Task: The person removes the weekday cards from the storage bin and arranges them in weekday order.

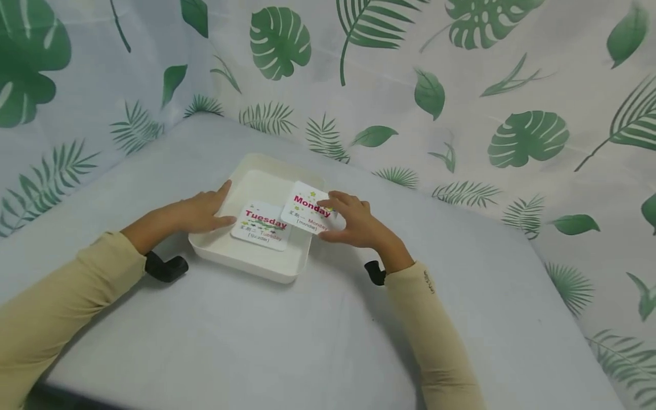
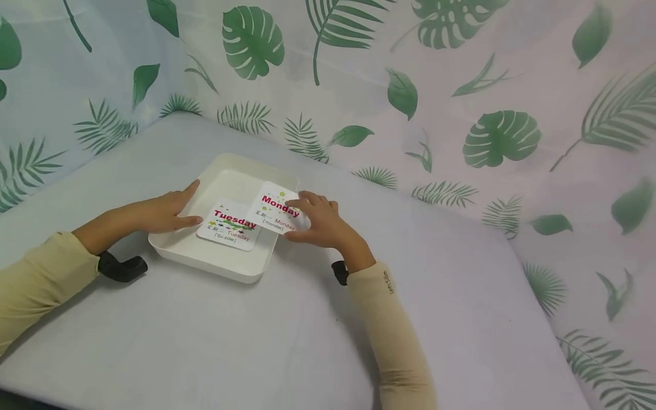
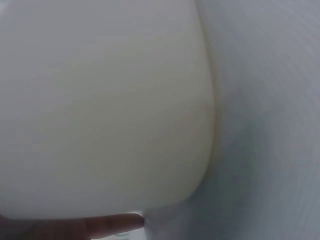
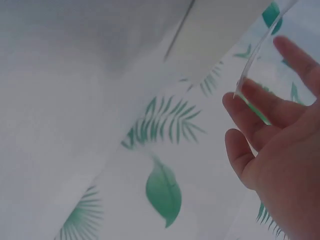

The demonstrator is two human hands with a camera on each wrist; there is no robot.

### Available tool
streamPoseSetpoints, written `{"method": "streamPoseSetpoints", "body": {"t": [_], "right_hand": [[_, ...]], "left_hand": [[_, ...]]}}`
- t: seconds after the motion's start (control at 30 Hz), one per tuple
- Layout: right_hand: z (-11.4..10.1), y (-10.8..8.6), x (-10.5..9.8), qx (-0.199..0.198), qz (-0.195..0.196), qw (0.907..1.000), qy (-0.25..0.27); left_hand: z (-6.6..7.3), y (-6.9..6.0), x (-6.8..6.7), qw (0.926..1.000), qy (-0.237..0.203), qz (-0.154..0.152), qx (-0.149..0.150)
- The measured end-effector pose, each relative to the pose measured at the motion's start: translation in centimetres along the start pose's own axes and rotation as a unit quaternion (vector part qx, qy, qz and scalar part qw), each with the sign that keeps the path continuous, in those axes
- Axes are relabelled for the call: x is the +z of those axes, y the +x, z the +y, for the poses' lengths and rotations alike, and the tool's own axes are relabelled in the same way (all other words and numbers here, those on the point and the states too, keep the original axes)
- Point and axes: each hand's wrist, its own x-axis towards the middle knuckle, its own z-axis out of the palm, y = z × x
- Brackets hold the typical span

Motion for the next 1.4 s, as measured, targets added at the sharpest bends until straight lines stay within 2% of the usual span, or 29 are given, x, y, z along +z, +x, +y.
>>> {"method": "streamPoseSetpoints", "body": {"t": [0.17,0.37,0.6,0.83,1.07,1.4], "right_hand": [[1.8,-1.2,0.1,0.017,-0.026,0.9995,-0.006],[4.0,-2.0,-0.7,0.054,-0.021,0.9979,0.031],[5.4,-1.6,-1.0,0.082,-0.049,0.9948,0.033],[5.9,-1.1,-0.3,0.114,-0.08,0.99,0.019],[5.7,-1.0,0.3,0.116,-0.097,0.9884,0.012],[5.6,-0.2,-0.1,0.131,-0.137,0.9819,-0.001]], "left_hand": [[-0.2,-0.1,0.0,1.0,0.005,-0.004,-0.006],[-0.4,0.2,-0.1,1.0,0.006,0.001,-0.005],[-0.4,0.1,-0.7,0.9999,0.004,0.005,-0.008],[-0.3,0.1,-0.4,1.0,0.003,0.0,-0.003],[-0.2,0.3,0.2,1.0,0.003,-0.002,-0.005],[-0.1,0.3,-0.2,1.0,0.004,-0.006,-0.002]]}}
